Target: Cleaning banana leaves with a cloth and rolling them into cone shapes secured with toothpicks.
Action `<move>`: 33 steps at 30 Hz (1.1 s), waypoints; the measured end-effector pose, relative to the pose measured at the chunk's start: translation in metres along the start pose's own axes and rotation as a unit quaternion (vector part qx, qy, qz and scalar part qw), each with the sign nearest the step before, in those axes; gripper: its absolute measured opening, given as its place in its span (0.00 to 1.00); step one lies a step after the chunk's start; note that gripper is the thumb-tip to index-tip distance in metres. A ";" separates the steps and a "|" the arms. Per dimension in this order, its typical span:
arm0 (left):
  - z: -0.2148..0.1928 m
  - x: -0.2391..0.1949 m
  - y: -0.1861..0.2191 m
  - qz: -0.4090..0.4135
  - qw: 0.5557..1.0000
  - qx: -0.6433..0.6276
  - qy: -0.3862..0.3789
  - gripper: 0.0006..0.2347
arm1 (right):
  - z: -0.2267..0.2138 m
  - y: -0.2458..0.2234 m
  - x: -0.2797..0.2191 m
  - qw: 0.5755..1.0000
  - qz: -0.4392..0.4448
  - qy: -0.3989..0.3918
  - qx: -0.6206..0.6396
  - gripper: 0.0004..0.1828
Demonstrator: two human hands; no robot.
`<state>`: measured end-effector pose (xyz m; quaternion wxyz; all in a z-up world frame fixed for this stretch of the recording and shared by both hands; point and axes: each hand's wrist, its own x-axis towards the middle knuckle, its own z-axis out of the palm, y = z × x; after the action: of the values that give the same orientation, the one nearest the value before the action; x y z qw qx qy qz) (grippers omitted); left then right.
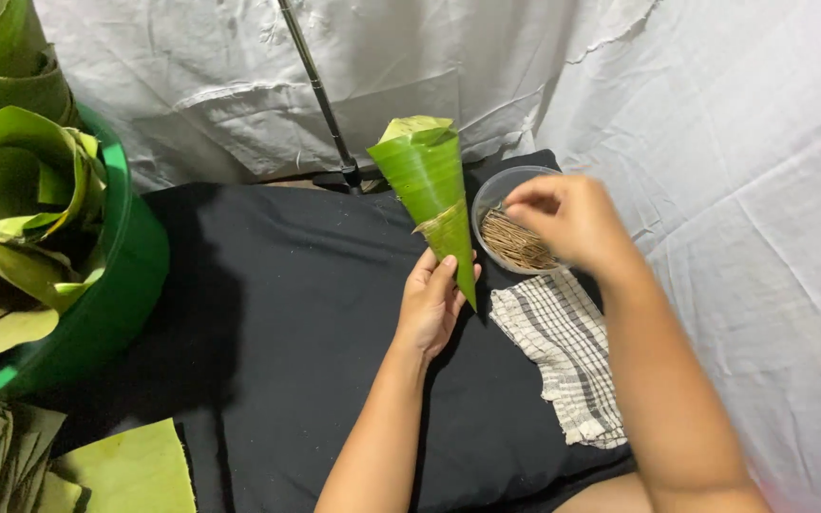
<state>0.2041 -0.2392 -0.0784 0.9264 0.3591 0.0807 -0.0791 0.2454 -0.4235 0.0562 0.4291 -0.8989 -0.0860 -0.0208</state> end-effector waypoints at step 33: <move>0.019 -0.010 0.014 0.018 0.998 0.054 0.030 0.23 | 0.065 0.041 -0.008 0.889 0.037 0.032 0.456 0.21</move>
<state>0.1984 -0.2412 -0.0536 0.9043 0.4121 0.0971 -0.0556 0.2423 -0.3997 -0.0172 0.7947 -0.6056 -0.0394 0.0080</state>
